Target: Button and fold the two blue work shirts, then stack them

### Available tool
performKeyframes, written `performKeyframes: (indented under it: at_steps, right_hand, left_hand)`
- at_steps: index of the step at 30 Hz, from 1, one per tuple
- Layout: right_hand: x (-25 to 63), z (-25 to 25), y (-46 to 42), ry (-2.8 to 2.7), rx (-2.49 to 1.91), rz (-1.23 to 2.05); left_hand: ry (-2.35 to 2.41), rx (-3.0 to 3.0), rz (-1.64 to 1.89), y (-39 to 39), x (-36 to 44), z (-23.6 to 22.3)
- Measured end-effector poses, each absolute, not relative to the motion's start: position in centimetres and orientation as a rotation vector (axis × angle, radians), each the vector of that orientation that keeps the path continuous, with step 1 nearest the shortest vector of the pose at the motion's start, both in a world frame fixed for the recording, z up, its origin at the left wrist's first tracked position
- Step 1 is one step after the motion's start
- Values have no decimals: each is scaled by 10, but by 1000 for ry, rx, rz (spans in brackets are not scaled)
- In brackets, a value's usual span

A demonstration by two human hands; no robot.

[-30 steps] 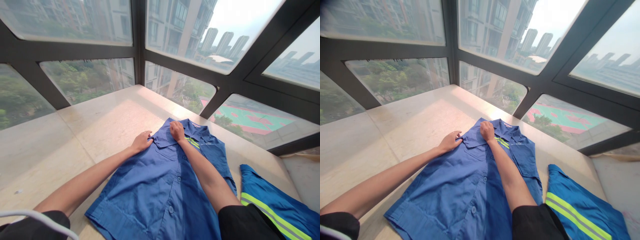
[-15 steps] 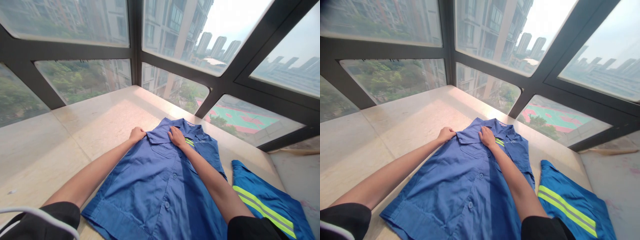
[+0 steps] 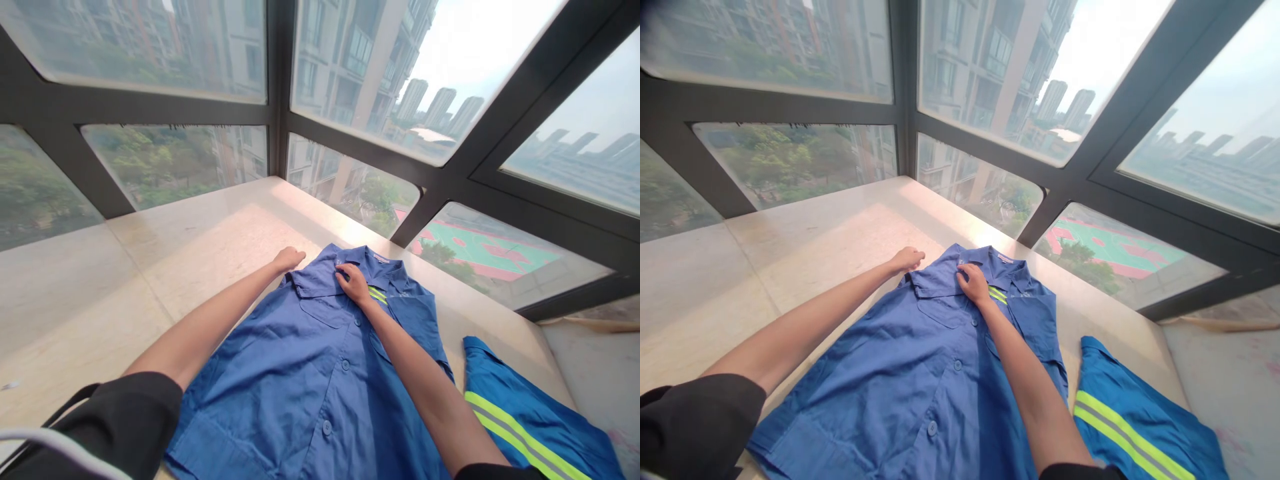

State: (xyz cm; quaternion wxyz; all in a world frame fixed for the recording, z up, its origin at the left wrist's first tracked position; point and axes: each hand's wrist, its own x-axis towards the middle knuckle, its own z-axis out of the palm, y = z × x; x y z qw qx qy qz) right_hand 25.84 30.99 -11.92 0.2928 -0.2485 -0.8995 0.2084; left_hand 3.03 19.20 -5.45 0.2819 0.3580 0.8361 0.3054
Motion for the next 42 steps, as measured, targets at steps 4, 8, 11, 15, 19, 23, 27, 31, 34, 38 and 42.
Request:
performKeyframes:
  at_steps: [4,8,11,15,19,23,27,31,34,38,42]
  right_hand:
    - [258,-124,313,-2309,-758,630]
    - [256,-127,314,-2246,-855,601]
    - [256,-128,318,-2223,-907,721]
    - [260,-127,328,-2111,-871,1080]
    - [264,-124,334,-2012,-831,1256]
    - [265,-118,330,-2054,-854,1257]
    - [266,-115,323,-2111,-866,1288]
    - [265,-115,320,-2095,-847,1299]
    - [265,-117,320,-2065,-794,1281]
    - [265,-120,320,-2055,-785,1205]
    - [264,-121,319,-2100,-784,1117]
  left_hand:
    - [2219,1010,849,237,46,-53]
    - [2235,1045,836,280,61,-55]
    - [2243,1080,784,305,66,-58]
    - [2234,1170,701,323,65,-63]
    - [2257,1274,616,330,60,-67]
    - [2286,1337,528,331,52,-70]
    - [2301,1340,476,330,50,-73]
    - [2241,1311,513,327,50,-70]
    - [2110,1242,535,315,46,-63]
    - [1929,1106,506,281,30,-52]
    - [1760,966,404,240,11,-47]
